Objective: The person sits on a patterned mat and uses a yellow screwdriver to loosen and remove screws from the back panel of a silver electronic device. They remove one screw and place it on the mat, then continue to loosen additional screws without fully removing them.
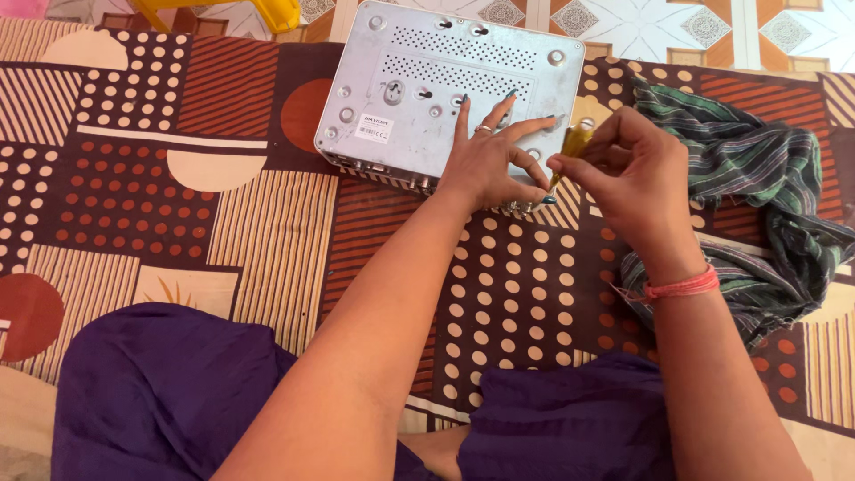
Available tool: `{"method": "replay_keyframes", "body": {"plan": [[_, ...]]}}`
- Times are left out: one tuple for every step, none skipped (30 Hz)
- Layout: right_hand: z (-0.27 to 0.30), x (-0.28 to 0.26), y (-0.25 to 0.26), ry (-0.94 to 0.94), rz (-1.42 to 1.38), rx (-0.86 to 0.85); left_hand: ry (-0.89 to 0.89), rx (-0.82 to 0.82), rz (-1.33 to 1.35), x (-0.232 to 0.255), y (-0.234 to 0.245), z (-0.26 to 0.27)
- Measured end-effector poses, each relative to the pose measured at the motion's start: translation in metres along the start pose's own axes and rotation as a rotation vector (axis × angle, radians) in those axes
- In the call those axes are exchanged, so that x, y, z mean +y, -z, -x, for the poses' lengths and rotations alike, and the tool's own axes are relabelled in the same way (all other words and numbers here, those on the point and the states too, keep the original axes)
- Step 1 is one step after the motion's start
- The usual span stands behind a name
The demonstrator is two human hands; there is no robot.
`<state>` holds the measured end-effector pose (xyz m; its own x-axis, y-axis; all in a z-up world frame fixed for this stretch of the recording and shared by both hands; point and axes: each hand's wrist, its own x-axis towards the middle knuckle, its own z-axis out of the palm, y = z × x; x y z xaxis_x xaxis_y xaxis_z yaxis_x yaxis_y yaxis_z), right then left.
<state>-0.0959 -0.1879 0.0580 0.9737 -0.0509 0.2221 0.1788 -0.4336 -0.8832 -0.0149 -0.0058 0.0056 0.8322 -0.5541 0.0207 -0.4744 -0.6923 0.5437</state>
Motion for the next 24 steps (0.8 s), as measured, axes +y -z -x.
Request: {"method": "replay_keyframes", "body": {"plan": [[0.000, -0.001, -0.001, -0.005, 0.012, -0.018, 0.002, -0.005, 0.002, 0.000, 0.000, 0.000], [0.000, -0.002, -0.002, 0.004, 0.003, -0.017, 0.005, -0.008, 0.003, 0.000, 0.000, 0.000], [0.000, -0.003, -0.001, 0.013, -0.007, -0.015, 0.007, -0.011, 0.004, 0.000, 0.000, 0.000], [-0.001, -0.004, 0.001, 0.023, -0.015, -0.012, 0.011, -0.014, 0.007, 0.000, 0.000, 0.000], [-0.001, -0.004, 0.002, 0.011, -0.042, -0.011, 0.016, -0.016, 0.010, 0.000, -0.001, 0.000], [-0.002, -0.005, 0.004, 0.003, -0.068, -0.008, 0.018, -0.016, 0.011, 0.000, -0.001, -0.001], [-0.002, -0.005, 0.005, -0.005, -0.094, -0.006, 0.012, -0.019, 0.010, 0.000, -0.001, -0.001], [-0.002, -0.006, 0.006, -0.007, -0.102, -0.012, 0.008, -0.022, 0.009, -0.001, -0.002, 0.000], [-0.002, -0.006, 0.006, -0.009, -0.109, -0.019, 0.004, -0.026, 0.009, -0.002, -0.002, 0.000], [-0.001, -0.007, 0.006, -0.014, -0.117, -0.025, -0.014, -0.025, 0.011, -0.004, -0.002, 0.000], [-0.001, -0.007, 0.005, -0.007, -0.119, -0.071, -0.032, -0.025, 0.014, -0.007, -0.003, 0.000], [0.000, -0.007, 0.006, -0.002, -0.121, -0.116, -0.051, -0.026, 0.018, -0.009, -0.003, 0.000], [0.000, -0.007, 0.005, 0.003, -0.122, -0.160, -0.065, -0.029, 0.002, -0.011, -0.004, -0.002], [0.001, -0.006, 0.002, -0.029, -0.126, -0.198, -0.078, -0.032, -0.011, -0.013, -0.004, -0.004], [0.001, -0.005, -0.002, -0.061, -0.131, -0.236, -0.092, -0.036, -0.024, -0.014, -0.004, -0.006], [0.002, -0.005, -0.005, -0.092, -0.135, -0.273, -0.095, -0.053, -0.050, -0.014, -0.004, -0.007], [0.003, -0.004, -0.008, -0.106, -0.144, -0.275, -0.098, -0.071, -0.075, -0.015, -0.002, -0.008], [0.002, -0.004, -0.009, -0.118, -0.153, -0.275, -0.103, -0.086, -0.101, -0.015, 0.000, -0.010], [0.001, -0.005, -0.008, -0.130, -0.161, -0.274, -0.105, -0.098, -0.089, -0.014, 0.002, -0.010], [0.000, -0.005, -0.007, -0.106, -0.184, -0.271, -0.104, -0.111, -0.076, -0.013, 0.004, -0.007], [-0.001, -0.006, -0.003, -0.082, -0.206, -0.268, -0.104, -0.124, -0.063, -0.012, 0.006, -0.005], [-0.002, -0.006, 0.000, -0.059, -0.229, -0.265, -0.099, -0.117, -0.058, -0.010, 0.008, -0.004], [-0.003, -0.006, 0.001, -0.064, -0.235, -0.262, -0.094, -0.111, -0.054, -0.009, 0.009, -0.003], [-0.002, -0.006, 0.001, -0.074, -0.240, -0.260, -0.088, -0.107, -0.047, -0.007, 0.010, -0.001]]}}
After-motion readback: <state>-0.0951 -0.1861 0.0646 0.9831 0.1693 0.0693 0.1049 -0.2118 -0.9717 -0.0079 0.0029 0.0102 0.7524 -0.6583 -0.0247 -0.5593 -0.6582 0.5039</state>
